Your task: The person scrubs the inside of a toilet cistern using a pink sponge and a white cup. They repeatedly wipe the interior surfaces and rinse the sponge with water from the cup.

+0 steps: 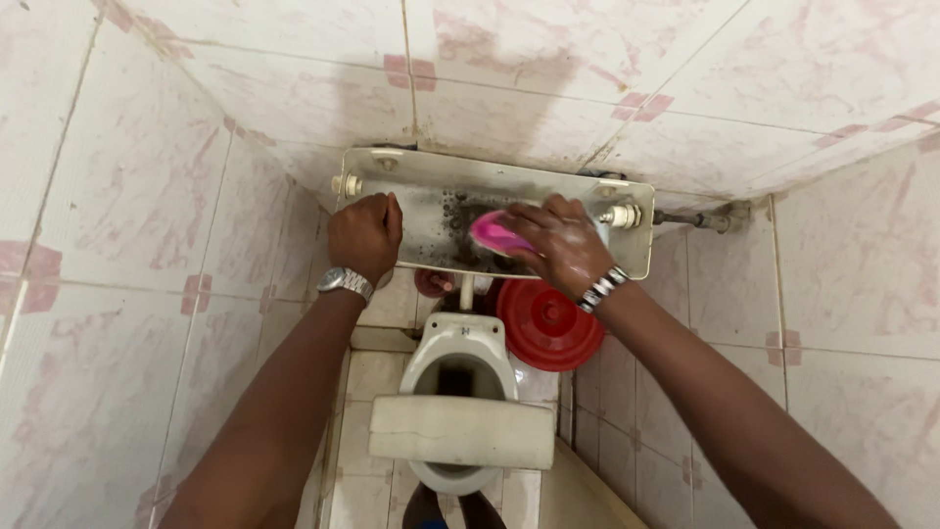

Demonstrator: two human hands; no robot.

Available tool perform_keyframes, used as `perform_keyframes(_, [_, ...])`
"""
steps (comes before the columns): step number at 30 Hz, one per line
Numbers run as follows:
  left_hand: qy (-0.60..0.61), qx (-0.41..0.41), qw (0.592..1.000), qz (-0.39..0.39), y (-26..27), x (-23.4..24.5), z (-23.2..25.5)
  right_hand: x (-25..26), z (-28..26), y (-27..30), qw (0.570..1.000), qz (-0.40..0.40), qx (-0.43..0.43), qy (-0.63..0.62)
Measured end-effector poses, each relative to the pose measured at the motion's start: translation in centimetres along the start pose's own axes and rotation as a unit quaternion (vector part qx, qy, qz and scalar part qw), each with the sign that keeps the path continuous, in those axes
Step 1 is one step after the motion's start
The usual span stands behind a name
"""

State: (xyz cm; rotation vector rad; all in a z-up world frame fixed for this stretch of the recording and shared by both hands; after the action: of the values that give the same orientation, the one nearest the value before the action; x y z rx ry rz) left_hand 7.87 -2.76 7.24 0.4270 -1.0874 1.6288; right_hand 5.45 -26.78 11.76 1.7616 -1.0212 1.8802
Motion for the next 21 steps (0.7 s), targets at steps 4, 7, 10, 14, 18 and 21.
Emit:
perform_keyframes(4, [0.01,-0.003,1.0,0.013,0.2,0.3,0.1,1.2,2.4,2.2,0.997,-0.035,-0.05,-0.036])
perform_keyframes(7, [0.009,-0.006,1.0,0.011,0.0,0.2,0.2,1.6,1.6,1.2,1.0,-0.016,-0.021,-0.012])
perform_keyframes(10, [0.014,0.005,1.0,0.002,0.3,0.2,-0.1,-0.5,-0.7,-2.1,1.0,-0.019,-0.002,-0.02])
perform_keyframes(14, [0.018,0.008,1.0,-0.009,0.1,0.0,-0.1,-0.2,-0.8,-1.6,0.999,-0.003,0.006,-0.052])
perform_keyframes(18, [-0.006,0.004,1.0,0.005,0.3,0.4,-0.2,1.2,1.6,1.8,0.998,-0.012,-0.035,-0.05])
perform_keyframes(21, [-0.003,0.006,1.0,-0.014,0.1,0.2,-0.2,2.7,3.0,4.2,0.997,0.012,-0.059,-0.057])
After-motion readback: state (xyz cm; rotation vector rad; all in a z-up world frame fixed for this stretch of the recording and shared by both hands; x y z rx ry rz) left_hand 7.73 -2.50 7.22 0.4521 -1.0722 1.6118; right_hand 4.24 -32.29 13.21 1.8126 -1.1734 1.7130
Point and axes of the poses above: each hand's wrist, its own y-axis away from the middle knuckle, its own x-axis out of the back of the hand, z = x × y, the point moved 9 cm from there along -y, towards the middle knuckle, and after that the axes turned 1 degree about y, right-handed, at the moved point
